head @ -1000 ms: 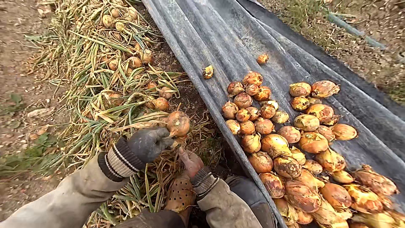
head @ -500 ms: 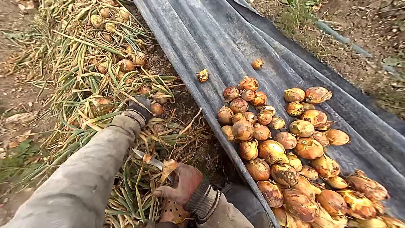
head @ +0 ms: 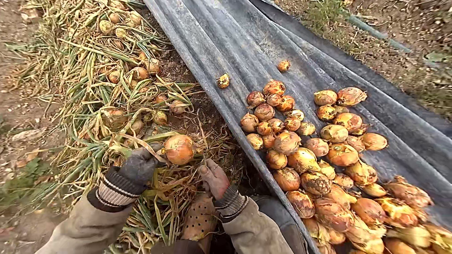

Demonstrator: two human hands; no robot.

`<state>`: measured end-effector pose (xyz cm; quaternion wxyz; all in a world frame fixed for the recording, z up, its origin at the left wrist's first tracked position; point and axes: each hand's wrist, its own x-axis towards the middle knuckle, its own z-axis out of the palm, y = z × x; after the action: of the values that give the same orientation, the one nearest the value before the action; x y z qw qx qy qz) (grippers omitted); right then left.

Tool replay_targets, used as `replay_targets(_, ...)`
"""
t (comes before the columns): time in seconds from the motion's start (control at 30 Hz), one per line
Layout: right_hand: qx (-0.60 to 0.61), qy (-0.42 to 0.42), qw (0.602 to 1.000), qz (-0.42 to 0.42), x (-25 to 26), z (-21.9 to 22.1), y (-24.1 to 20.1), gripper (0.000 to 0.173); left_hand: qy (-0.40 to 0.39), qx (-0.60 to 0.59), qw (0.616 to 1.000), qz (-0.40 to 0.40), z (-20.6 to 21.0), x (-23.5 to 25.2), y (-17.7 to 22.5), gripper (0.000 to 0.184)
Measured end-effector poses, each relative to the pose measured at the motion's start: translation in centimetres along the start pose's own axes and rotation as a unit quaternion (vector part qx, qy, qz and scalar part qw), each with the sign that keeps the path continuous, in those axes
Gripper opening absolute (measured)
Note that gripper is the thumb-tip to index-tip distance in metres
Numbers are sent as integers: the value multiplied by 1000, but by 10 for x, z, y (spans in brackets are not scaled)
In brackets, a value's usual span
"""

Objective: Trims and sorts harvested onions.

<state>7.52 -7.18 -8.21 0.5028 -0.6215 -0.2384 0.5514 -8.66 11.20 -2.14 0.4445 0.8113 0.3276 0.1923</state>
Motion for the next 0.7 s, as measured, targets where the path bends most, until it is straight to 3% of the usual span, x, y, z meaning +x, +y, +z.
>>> replay_targets(0.07, 86, 6, 994, -74, -8, 9, -2, 84, -48, -46, 998, 7, 2, -28, 10, 12)
replay_targets(0.13, 116, 27, 984, -132, -14, 13, -2, 76, -95, -62, 993, 24, 3, -43, 14, 12)
replay_targets(0.2, 104, 59, 979, -165, -16, 18, 1, 70, -90, -61, 994, 29, 6, -49, 17, 13)
replay_targets(0.27, 82, 92, 981, -147, -18, 20, -1, 69, -48, 14, 995, 84, 7, -49, 14, 20)
replay_targets(0.37, 77, 135, 982, -106, -14, 20, -5, 55, 13, 224, 958, 180, -1, -36, 6, 27)
replay_targets(0.47, 70, 169, 979, -87, -10, 17, -2, 50, 25, 306, 949, 67, -4, -8, 19, 24)
replay_targets(0.53, -37, 134, 990, -15, -5, 13, 6, 60, 30, 292, 956, -21, -5, 16, 24, 32)
replay_targets(0.57, -106, 76, 991, 40, -1, 10, 6, 69, 0, 297, 955, -11, -5, 23, 27, 30)
replay_targets(0.63, -156, -16, 980, 122, 4, 8, 4, 74, -162, 307, 938, 9, 3, 24, 39, 21)
replay_targets(0.7, -81, 44, 988, 123, 7, 8, 3, 63, -333, 344, 877, 42, 27, 24, 50, 24)
